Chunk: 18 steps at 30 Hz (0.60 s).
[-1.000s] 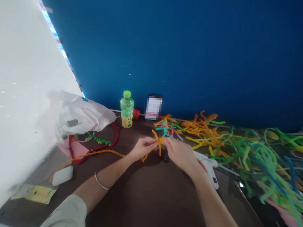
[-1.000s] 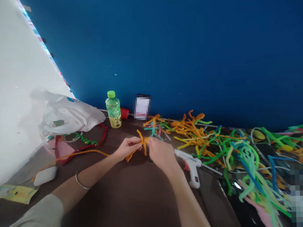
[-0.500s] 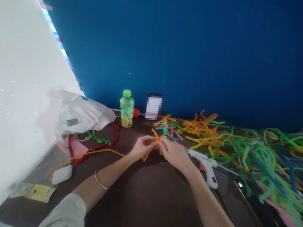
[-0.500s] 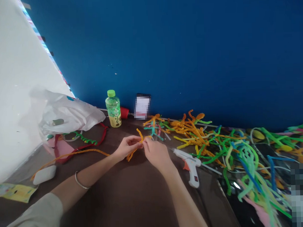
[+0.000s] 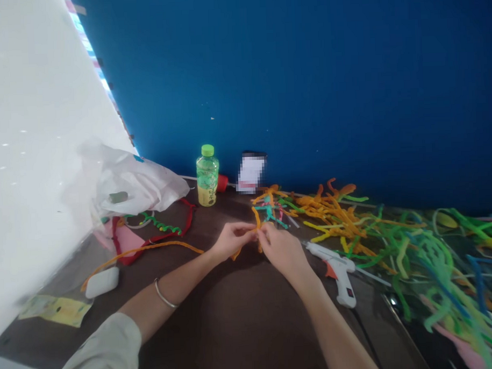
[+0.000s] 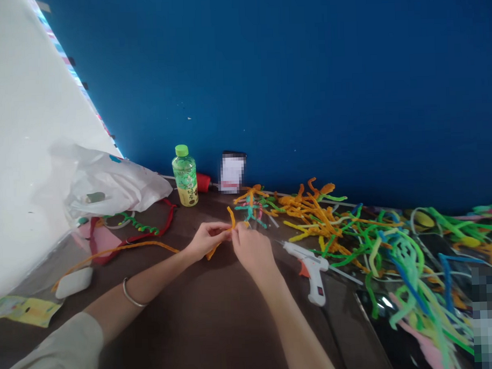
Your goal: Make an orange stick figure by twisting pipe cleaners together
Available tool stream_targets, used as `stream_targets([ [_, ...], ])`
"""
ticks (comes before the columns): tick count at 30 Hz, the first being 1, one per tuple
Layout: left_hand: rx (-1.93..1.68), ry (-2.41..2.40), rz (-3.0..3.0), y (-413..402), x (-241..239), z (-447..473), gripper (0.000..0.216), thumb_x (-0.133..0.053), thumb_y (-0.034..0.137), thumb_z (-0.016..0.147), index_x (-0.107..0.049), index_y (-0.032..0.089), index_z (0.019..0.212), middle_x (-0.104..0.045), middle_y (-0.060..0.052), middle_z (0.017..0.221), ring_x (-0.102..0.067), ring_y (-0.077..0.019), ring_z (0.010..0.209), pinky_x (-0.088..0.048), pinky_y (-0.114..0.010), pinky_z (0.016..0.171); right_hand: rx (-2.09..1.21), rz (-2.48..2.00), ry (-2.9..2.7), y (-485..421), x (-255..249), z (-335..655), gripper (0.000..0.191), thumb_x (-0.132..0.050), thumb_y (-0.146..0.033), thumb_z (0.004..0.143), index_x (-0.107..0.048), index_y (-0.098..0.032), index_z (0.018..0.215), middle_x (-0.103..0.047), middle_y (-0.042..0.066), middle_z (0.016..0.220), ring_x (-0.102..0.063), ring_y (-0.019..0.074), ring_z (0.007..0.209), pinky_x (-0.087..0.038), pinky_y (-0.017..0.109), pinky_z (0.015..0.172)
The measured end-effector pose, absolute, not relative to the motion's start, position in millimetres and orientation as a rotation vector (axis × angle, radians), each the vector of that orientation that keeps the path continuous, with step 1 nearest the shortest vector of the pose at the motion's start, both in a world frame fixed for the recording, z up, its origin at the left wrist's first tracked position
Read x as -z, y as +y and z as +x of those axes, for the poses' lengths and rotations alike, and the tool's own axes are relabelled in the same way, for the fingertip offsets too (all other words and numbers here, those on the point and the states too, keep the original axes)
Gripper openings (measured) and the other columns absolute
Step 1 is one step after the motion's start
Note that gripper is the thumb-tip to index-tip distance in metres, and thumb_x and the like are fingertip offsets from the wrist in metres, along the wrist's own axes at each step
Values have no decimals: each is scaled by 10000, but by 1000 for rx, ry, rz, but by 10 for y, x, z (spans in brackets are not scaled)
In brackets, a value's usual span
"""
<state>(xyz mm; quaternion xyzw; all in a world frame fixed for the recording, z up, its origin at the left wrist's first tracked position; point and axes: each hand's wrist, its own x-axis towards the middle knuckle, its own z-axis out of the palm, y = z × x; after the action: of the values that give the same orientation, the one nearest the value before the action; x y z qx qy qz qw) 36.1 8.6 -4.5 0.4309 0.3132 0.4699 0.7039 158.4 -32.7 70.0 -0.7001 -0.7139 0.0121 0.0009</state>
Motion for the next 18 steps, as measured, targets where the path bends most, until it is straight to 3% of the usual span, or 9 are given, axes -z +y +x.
stream_targets([
  [8,-977,744,978,90,1,351,353,-695,369,596,-643,92,809,-574,1,607,-471,-30,488,-382,-162,491,65,-2125,-2286,-350,-677,1581,204,-331,-297,877,-510,-204,848,-660,26,714,-622,178,631,-254,248,499],
  [14,-990,753,964,122,56,330,338,-683,380,615,-655,103,808,-533,10,569,-446,-29,471,-323,-158,447,45,-2015,-2296,-377,-704,1557,208,-343,-288,875,-519,-194,818,-655,39,749,-617,162,659,-262,249,503],
  [18,-1036,733,906,110,43,339,330,-700,353,599,-669,95,803,-552,-1,562,-463,-41,494,-356,-174,484,25,-2066,-2220,-381,-698,1523,174,-369,-271,860,-518,-189,825,-653,44,729,-610,163,626,-285,242,515],
])
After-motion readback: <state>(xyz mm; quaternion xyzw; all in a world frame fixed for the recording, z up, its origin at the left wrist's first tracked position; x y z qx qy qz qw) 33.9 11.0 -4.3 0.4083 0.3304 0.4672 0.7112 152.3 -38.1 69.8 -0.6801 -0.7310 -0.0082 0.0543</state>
